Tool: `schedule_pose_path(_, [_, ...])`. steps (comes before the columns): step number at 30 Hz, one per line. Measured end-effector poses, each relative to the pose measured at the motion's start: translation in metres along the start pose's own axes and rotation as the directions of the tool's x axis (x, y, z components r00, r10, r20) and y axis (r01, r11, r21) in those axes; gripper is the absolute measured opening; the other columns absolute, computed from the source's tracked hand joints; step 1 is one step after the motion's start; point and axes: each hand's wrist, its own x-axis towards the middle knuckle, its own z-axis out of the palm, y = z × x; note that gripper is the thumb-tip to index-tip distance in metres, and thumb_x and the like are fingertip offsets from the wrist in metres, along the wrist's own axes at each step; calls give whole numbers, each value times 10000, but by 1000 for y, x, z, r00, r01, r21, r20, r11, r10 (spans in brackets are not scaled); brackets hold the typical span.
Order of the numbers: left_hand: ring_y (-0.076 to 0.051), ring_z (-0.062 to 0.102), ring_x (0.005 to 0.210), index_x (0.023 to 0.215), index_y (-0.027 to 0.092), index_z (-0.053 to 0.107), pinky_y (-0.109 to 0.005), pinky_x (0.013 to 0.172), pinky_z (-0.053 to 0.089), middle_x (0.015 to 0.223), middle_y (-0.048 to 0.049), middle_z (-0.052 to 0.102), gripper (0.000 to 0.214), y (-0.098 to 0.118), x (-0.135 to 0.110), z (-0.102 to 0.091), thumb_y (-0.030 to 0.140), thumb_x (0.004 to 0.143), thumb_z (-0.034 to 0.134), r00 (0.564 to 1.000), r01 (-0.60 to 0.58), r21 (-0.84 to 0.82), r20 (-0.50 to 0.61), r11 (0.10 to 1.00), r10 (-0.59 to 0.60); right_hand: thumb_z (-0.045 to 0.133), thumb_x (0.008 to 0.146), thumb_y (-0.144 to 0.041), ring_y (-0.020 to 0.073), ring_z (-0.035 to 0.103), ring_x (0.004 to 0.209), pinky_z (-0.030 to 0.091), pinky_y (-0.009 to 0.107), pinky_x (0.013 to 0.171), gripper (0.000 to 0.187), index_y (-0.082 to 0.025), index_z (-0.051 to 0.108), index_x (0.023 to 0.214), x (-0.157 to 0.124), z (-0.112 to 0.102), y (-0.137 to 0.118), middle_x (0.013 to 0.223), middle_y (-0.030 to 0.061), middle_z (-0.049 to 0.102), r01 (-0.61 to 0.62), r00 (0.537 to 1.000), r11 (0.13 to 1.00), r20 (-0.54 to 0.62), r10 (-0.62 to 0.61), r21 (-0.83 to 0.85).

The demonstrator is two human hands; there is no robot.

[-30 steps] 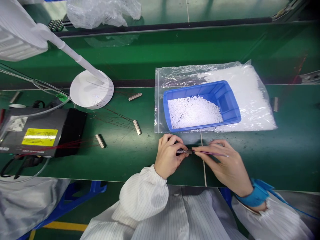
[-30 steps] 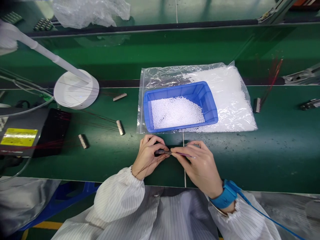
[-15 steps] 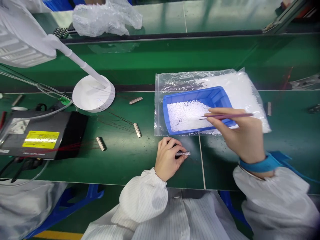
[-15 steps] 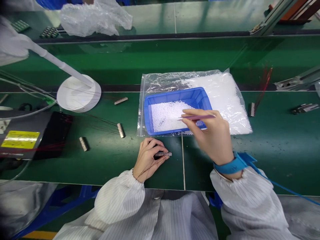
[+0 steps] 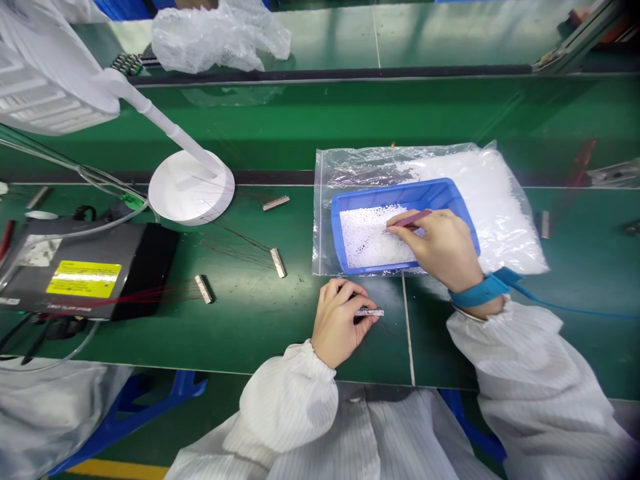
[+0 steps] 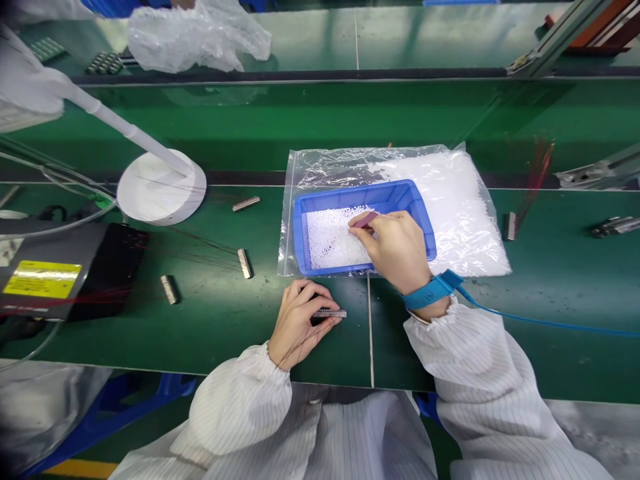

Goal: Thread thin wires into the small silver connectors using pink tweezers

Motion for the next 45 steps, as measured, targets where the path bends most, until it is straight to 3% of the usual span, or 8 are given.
schedule_pose_path(9, [-214,496,971,879,230,661,-391,823,407,937,-32,622,123,-3,-2,4,340,849,615,1000,13,-2,16,1000,-13,573,857,-326,212,651,791,463,364,716,171,-222,704,826,2,1,-2,879,-6,732,-12,1000,1000,21,12,-8])
schedule_pose_path(13, [-207,494,960,862,220,658,-383,829,400,921,-24,626,97,0,0,1,310,826,649,1000,1,-1,2,1000,-1,570,865,-303,209,646,825,475,382,766,150,-230,698,833,-3,-8,-9,915,-16,728,-15,999,999,-35,16,52])
schedule_pose_path(17, [-210,495,961,856,222,665,-382,831,396,914,-26,632,86,4,2,-4,301,821,655,1000,15,4,17,1000,-15,584,861,-283,213,635,886,503,378,755,116,-280,684,919,-26,-29,-24,924,-16,722,12,996,978,-92,8,210])
schedule_pose_path(21, [-217,491,964,850,221,671,-383,831,389,917,-28,636,74,8,4,-7,283,810,665,999,28,8,34,1000,-28,627,821,-167,175,628,751,500,376,730,247,-311,648,1020,-61,-40,-36,921,-29,723,51,994,951,-105,-20,304])
schedule_pose_path(29, [-213,485,963,842,224,665,-381,836,381,915,-29,632,73,9,5,-7,293,825,647,998,29,19,51,999,-30,606,827,-106,153,627,696,483,397,715,254,-280,624,1011,-105,-17,-38,941,-23,728,-1,999,913,33,-14,409])
schedule_pose_path(45, [-211,488,952,836,225,666,-375,823,383,913,-31,632,86,7,5,-5,309,825,650,999,21,26,46,999,-23,588,849,-155,162,657,707,494,410,758,230,-282,625,1038,-114,-8,-35,931,-19,729,20,998,932,56,-43,363])
